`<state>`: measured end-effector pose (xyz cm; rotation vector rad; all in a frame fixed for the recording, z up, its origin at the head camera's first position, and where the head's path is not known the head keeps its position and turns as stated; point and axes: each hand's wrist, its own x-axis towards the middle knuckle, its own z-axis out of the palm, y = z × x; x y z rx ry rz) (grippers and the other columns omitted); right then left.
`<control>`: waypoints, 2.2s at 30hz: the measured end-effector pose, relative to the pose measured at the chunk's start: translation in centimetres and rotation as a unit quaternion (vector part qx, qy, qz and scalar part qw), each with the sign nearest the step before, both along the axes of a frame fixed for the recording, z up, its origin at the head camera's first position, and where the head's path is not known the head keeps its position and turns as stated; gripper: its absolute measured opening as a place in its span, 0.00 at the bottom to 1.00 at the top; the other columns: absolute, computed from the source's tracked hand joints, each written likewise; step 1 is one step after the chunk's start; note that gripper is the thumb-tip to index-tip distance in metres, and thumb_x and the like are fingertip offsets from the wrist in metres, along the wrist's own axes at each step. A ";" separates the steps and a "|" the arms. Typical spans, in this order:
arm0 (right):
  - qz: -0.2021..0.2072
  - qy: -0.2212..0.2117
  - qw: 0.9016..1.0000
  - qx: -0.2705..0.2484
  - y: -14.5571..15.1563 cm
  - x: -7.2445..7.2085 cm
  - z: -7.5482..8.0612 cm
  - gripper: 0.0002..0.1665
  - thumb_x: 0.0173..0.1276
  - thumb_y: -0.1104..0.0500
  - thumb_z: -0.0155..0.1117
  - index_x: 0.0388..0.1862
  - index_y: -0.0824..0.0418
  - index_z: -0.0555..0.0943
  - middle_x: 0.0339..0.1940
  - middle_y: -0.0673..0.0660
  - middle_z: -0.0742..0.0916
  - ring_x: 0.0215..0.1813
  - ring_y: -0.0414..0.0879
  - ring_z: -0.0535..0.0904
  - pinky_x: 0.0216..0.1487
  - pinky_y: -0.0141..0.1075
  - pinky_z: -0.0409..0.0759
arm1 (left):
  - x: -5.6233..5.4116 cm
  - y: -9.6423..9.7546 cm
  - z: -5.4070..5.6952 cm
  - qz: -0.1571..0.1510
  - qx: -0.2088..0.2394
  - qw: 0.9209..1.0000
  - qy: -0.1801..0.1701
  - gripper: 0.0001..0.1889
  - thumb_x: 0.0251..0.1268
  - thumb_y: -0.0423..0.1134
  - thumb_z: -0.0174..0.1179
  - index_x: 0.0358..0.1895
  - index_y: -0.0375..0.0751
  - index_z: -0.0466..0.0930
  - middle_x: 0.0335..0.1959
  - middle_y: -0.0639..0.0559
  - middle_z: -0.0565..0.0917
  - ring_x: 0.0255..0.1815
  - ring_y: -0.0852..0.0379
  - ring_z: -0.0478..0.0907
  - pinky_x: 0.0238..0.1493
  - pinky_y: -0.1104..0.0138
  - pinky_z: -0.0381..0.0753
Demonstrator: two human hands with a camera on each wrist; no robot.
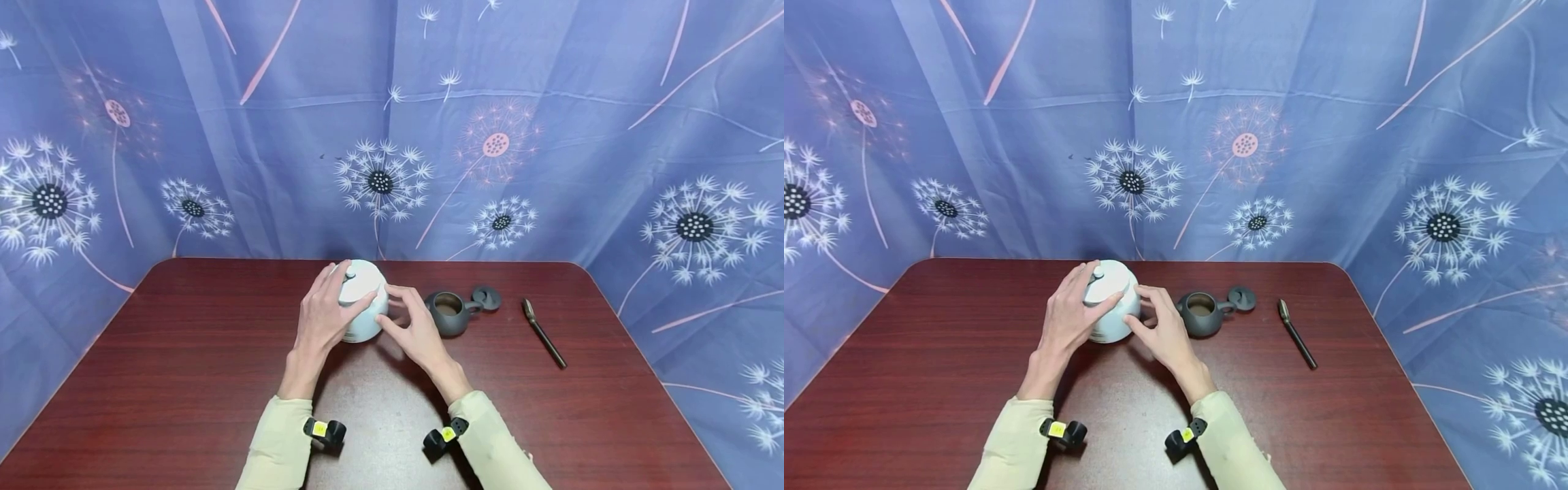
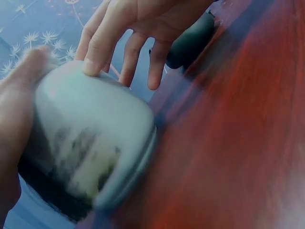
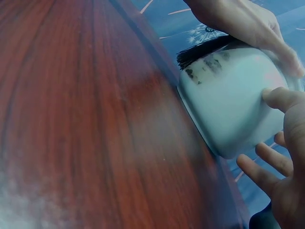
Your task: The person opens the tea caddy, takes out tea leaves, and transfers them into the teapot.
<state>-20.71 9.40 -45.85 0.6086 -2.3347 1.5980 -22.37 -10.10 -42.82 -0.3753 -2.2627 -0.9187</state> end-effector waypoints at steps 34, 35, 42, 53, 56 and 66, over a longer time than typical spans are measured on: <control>-0.013 0.002 1.000 0.020 -0.3 2.1 3.3 0.30 0.63 0.63 0.72 0.64 0.64 0.76 0.60 0.63 0.80 0.57 0.59 0.83 0.42 0.46 0.85 | 0.9 -1.9 3.7 -0.066 0.339 0.926 -0.155 0.31 0.51 0.42 0.77 0.60 0.45 0.78 0.59 0.52 0.83 0.64 0.58 0.77 0.68 0.66 0.72; -0.014 0.004 1.000 0.020 -0.3 2.1 3.2 0.30 0.63 0.63 0.72 0.63 0.63 0.76 0.60 0.63 0.80 0.57 0.59 0.83 0.42 0.45 0.85 | 0.8 -2.1 3.6 -0.067 0.338 0.927 -0.149 0.31 0.50 0.43 0.77 0.60 0.46 0.78 0.59 0.53 0.83 0.64 0.58 0.77 0.68 0.67 0.72; -0.016 0.010 1.000 0.018 -0.3 2.0 3.1 0.29 0.63 0.63 0.72 0.63 0.63 0.76 0.60 0.61 0.80 0.56 0.58 0.84 0.41 0.45 0.86 | 0.5 -3.1 3.6 -0.048 0.336 0.932 -0.127 0.32 0.49 0.46 0.78 0.59 0.46 0.79 0.59 0.52 0.82 0.63 0.58 0.77 0.68 0.67 0.72; -0.015 0.010 1.000 0.022 -0.3 2.0 3.0 0.29 0.63 0.63 0.72 0.63 0.63 0.76 0.60 0.62 0.80 0.55 0.57 0.84 0.39 0.43 0.85 | 0.6 -4.5 3.4 0.029 0.330 0.930 -0.160 0.35 0.46 0.55 0.78 0.59 0.48 0.79 0.57 0.53 0.84 0.60 0.59 0.78 0.67 0.61 0.72; -0.016 0.008 1.000 0.022 -0.1 1.1 1.5 0.30 0.63 0.59 0.73 0.64 0.57 0.76 0.61 0.58 0.80 0.56 0.55 0.84 0.39 0.41 0.85 | 0.5 -4.7 3.2 0.037 0.327 0.930 -0.166 0.36 0.44 0.57 0.78 0.58 0.49 0.79 0.57 0.52 0.83 0.60 0.59 0.78 0.66 0.62 0.72; -0.017 0.009 1.000 0.021 0.1 -0.2 -0.3 0.31 0.62 0.54 0.74 0.65 0.47 0.76 0.61 0.52 0.80 0.55 0.49 0.84 0.38 0.38 0.85 | 0.4 -5.3 2.8 0.073 0.275 0.932 -0.225 0.39 0.46 0.52 0.78 0.63 0.46 0.74 0.62 0.44 0.80 0.63 0.51 0.75 0.65 0.56 0.72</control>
